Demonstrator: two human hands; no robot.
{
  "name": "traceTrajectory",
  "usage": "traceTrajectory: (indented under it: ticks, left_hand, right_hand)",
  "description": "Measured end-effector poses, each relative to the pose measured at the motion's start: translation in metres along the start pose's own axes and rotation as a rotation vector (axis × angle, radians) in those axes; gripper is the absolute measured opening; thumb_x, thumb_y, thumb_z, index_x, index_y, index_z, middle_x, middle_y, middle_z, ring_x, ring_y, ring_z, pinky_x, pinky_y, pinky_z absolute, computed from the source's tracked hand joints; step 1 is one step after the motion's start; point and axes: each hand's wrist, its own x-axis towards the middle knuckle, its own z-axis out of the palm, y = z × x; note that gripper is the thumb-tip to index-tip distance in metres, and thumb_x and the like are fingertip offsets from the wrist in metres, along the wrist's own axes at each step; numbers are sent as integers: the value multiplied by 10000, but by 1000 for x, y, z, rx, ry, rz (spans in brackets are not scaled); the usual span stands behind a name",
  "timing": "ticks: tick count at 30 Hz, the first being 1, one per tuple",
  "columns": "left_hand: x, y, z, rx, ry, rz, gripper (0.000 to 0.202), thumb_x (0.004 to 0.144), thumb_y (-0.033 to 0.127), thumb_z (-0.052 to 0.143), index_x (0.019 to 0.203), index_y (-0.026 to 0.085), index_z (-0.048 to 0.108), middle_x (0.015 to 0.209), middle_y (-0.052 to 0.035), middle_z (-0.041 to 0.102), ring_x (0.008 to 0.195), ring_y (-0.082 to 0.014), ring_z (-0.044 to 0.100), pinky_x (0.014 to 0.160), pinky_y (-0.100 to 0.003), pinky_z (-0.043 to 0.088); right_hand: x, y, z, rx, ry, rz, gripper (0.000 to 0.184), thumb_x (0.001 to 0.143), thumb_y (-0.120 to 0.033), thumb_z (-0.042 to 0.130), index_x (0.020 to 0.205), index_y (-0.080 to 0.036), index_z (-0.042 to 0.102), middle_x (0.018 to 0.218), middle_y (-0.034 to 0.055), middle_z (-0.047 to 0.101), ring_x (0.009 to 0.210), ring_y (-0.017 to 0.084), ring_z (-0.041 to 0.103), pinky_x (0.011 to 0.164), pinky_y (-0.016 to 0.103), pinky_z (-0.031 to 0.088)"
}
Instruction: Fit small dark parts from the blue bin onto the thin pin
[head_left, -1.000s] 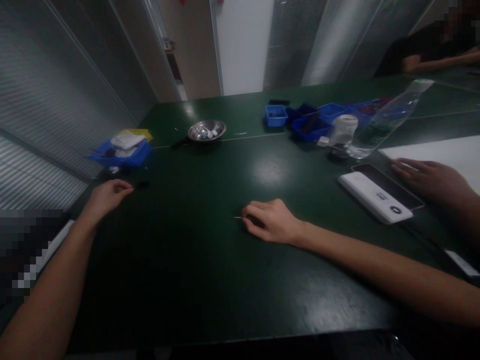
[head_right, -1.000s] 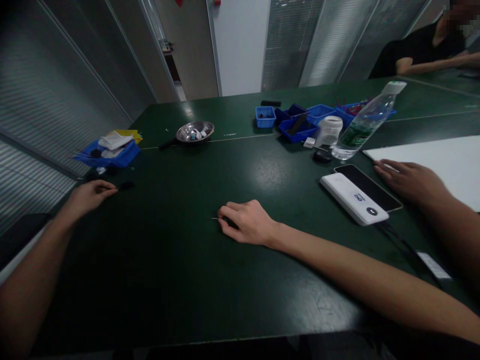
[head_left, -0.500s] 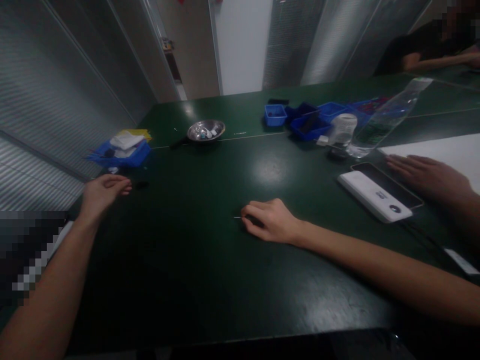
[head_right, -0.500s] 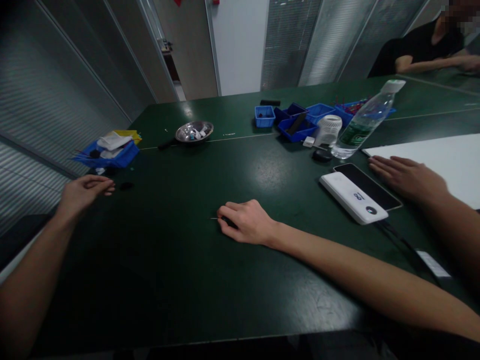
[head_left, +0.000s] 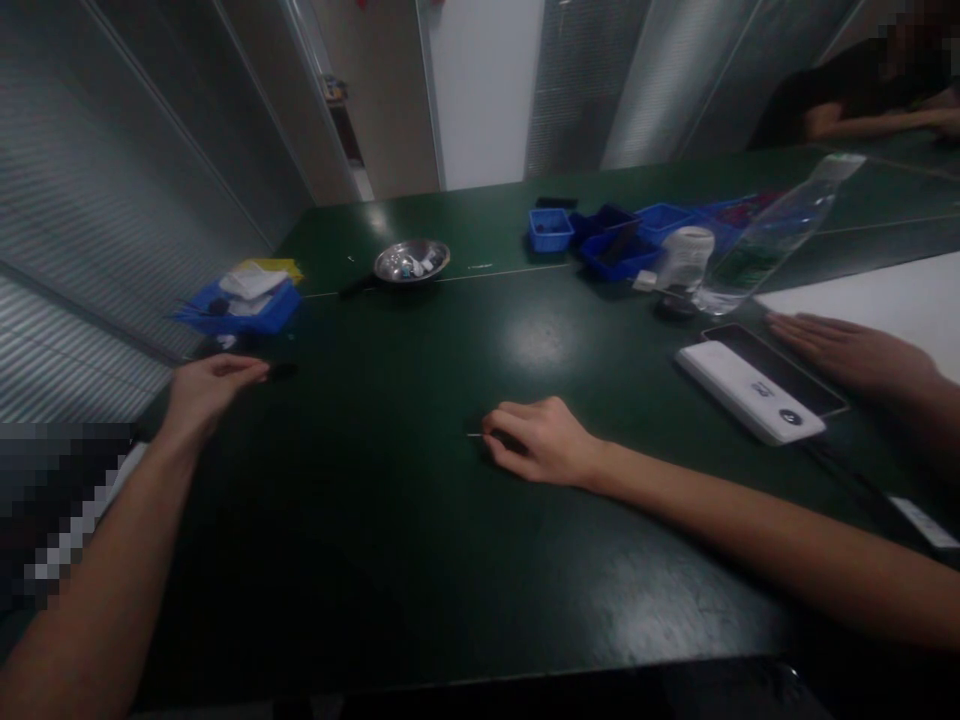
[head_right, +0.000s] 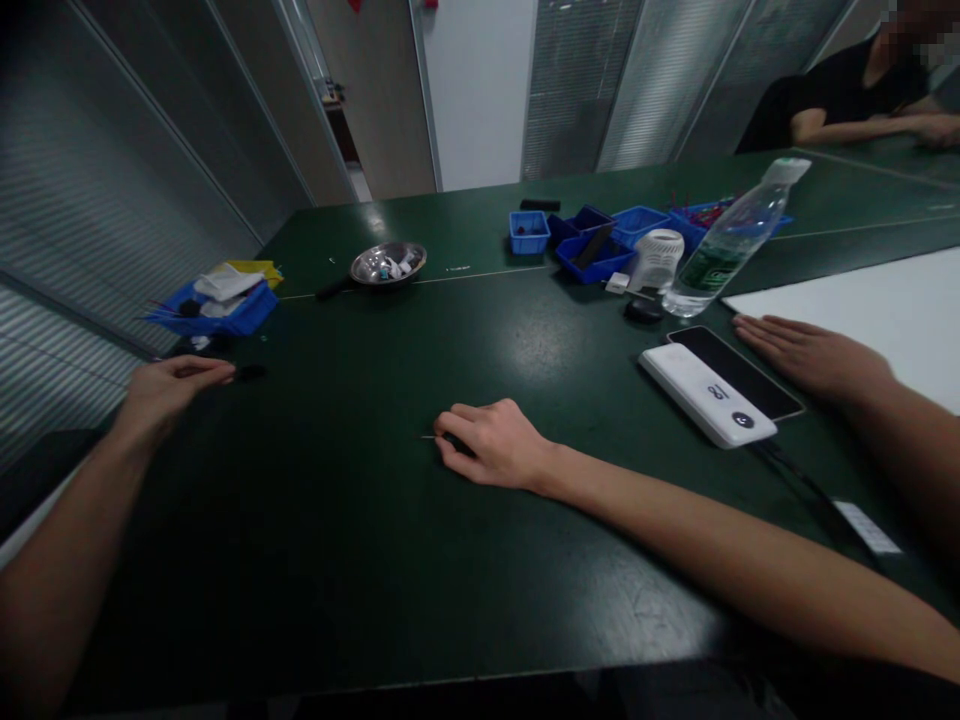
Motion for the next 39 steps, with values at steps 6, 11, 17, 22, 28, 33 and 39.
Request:
traceTrajectory:
  ticks: [6, 11, 17, 22, 28, 33, 39]
  left_hand:
    - [-5, 3, 2, 93, 4, 53, 484, 742, 432, 766, 1168, 206, 730, 985, -62, 750, 750, -164, 663, 581, -211, 434]
    - [-10, 7, 0, 189, 15, 45, 468, 760, 490, 747, 1132, 207, 749, 883, -58, 749, 661, -158, 632, 527, -211, 386]
    - [-13, 11, -3, 196, 49, 15, 411, 759, 453, 753, 1084, 202, 762, 821, -51, 743, 621, -175, 624, 517, -230, 398]
    - [-8, 2, -4, 195, 56, 82, 410, 777, 468, 737, 1055, 167, 758, 835, -68, 742, 709, -204, 675, 561, -235, 432]
    - [-12, 8, -5, 217, 89, 70, 350, 797, 412, 731, 1035, 157, 758, 815, -66, 734, 692, -192, 662, 561, -228, 430]
    - [-11, 4, -7, 196, 70, 65, 365, 806, 411, 710, 1039, 133, 742, 833, -80, 733, 703, -193, 667, 565, -227, 446]
    - [-2, -5, -6, 191, 71, 0, 426, 749, 460, 751, 1053, 162, 753, 852, -74, 738, 665, -179, 642, 549, -230, 428]
  right_hand:
    - [0, 1, 1, -1, 1, -2, 231, 992, -318, 439, 997, -168, 615, 859, 20, 644, 611, 82, 491, 538, 228, 310]
    - [0, 1, 1, 3, -5, -2, 236, 996, -321, 429, 1009, -170, 609, 856, 20, 639, 616, 86, 488, 538, 229, 311]
    - [0, 1, 0, -8, -14, -2, 239, 998, -330, 429, 1014, -170, 606, 862, 19, 634, 619, 87, 483, 537, 232, 310]
    - [0, 1, 1, 10, -17, -12, 230, 993, -321, 435, 1004, -168, 606, 853, 19, 632, 621, 87, 490, 544, 226, 319]
    - [0, 1, 0, 11, -14, -13, 226, 994, -318, 438, 1004, -167, 606, 851, 15, 629, 617, 83, 492, 542, 219, 319]
    - [0, 0, -2, 10, -9, -13, 226, 994, -319, 442, 1003, -166, 607, 844, 16, 628, 622, 85, 494, 540, 220, 315]
    - [0, 0, -1, 3, -13, -14, 224, 993, -315, 442, 1009, -166, 608, 845, 14, 627, 627, 86, 497, 536, 225, 316]
